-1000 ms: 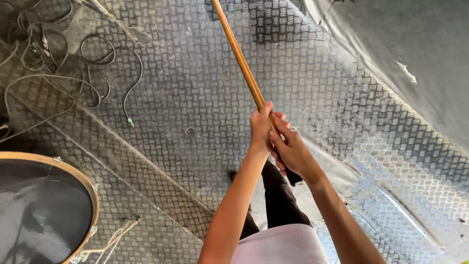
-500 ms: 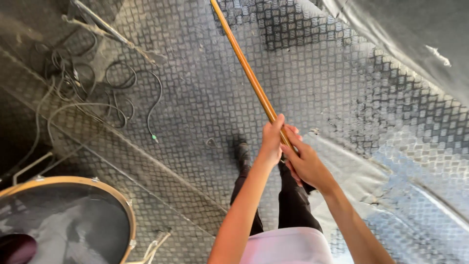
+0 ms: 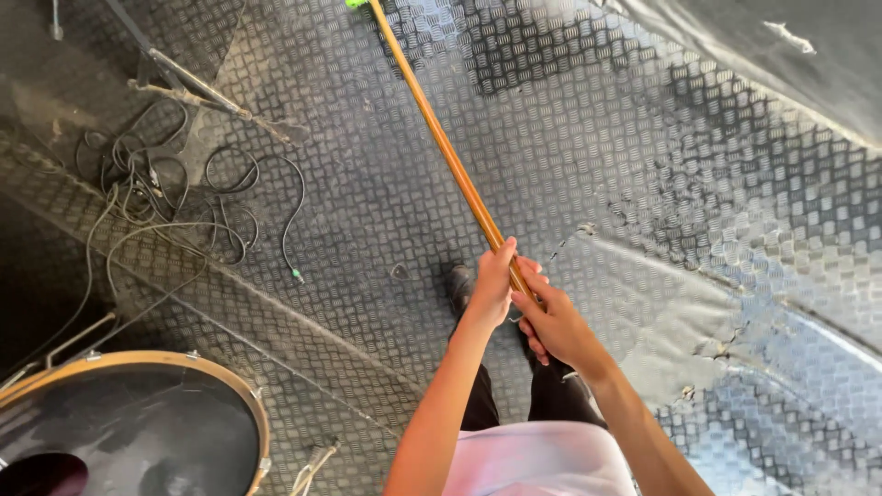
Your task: Mopping the textured metal floor of a stage or performance area in a restaurant.
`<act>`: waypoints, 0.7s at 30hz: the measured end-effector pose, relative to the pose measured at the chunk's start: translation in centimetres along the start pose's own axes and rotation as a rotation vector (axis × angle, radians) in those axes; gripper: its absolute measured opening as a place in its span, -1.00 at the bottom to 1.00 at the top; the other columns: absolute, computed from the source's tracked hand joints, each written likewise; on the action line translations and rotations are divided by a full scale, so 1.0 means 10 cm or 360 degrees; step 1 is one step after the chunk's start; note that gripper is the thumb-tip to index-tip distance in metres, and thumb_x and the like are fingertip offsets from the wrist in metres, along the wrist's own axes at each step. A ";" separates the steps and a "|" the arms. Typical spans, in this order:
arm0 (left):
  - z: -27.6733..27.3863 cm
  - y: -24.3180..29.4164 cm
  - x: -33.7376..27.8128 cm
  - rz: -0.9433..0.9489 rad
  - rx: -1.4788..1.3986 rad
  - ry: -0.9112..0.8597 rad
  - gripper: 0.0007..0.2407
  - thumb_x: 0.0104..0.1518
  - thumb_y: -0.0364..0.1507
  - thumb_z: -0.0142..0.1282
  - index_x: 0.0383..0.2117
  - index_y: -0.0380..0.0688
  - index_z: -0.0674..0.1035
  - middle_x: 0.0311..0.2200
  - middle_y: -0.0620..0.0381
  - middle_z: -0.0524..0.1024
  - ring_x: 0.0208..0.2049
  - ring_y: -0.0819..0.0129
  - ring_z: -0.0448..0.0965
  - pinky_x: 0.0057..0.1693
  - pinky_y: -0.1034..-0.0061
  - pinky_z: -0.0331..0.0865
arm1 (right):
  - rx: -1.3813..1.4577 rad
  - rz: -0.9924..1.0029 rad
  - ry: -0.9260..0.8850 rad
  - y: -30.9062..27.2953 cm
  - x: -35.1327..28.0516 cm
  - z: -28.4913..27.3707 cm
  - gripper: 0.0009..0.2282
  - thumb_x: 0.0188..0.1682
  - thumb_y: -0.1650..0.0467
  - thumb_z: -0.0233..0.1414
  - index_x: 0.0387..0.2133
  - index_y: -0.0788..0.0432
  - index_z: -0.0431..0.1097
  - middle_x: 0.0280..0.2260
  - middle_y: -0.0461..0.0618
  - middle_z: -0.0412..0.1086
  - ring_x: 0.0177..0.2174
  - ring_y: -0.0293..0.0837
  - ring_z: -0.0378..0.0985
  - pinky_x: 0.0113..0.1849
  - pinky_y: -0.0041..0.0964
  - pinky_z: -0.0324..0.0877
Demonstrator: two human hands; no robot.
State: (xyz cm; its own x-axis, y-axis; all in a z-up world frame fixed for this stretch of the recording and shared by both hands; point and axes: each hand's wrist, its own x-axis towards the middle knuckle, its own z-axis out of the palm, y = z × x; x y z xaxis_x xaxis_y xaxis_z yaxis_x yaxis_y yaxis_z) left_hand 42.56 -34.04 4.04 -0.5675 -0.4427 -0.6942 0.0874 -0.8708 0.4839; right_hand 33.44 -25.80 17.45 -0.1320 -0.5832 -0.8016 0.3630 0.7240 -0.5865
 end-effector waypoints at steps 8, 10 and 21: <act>0.87 -0.84 -0.30 0.0006 0.0063 0.0024 -0.71 0.36 -0.28 -0.08 -0.44 -0.27 0.42 -0.51 -0.11 0.59 -0.54 0.27 0.60 -0.39 0.39 0.46 | 0.0012 0.0192 0.0105 0.20 -0.84 -0.79 -0.51 0.07 0.29 -0.05 0.33 -0.12 0.17 -0.68 -0.15 0.17 -0.79 -0.33 0.15 -0.76 -0.35 0.14; 0.98 -0.90 -0.35 -0.0019 0.0097 -0.0010 -0.70 0.35 -0.27 -0.08 -0.45 -0.28 0.43 -0.50 -0.11 0.61 -0.56 0.28 0.58 -0.41 0.41 0.44 | -0.0010 0.0232 0.0147 0.23 -0.93 -0.87 -0.52 0.06 0.30 -0.04 0.32 -0.12 0.20 -0.68 -0.14 0.17 -0.79 -0.32 0.14 -0.77 -0.34 0.14; 0.73 -0.11 0.51 -0.0045 0.0130 0.0037 -0.73 0.33 -0.28 -0.07 -0.45 -0.23 0.40 -0.49 -0.15 0.60 -0.52 0.25 0.61 -0.32 0.35 0.52 | -0.0038 0.0132 0.0157 -0.45 -0.03 -0.68 -0.53 0.10 0.30 -0.05 0.33 -0.10 0.19 -0.69 -0.14 0.20 -0.79 -0.34 0.18 -0.76 -0.37 0.16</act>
State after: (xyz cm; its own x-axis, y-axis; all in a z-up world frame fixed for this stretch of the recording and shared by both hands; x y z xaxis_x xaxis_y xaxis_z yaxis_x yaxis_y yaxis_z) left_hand 33.55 -33.79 3.89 -0.5495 -0.4241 -0.7199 0.0042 -0.8630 0.5052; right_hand 25.58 -26.38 19.56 -0.1929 -0.4830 -0.8541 0.3542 0.7775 -0.5197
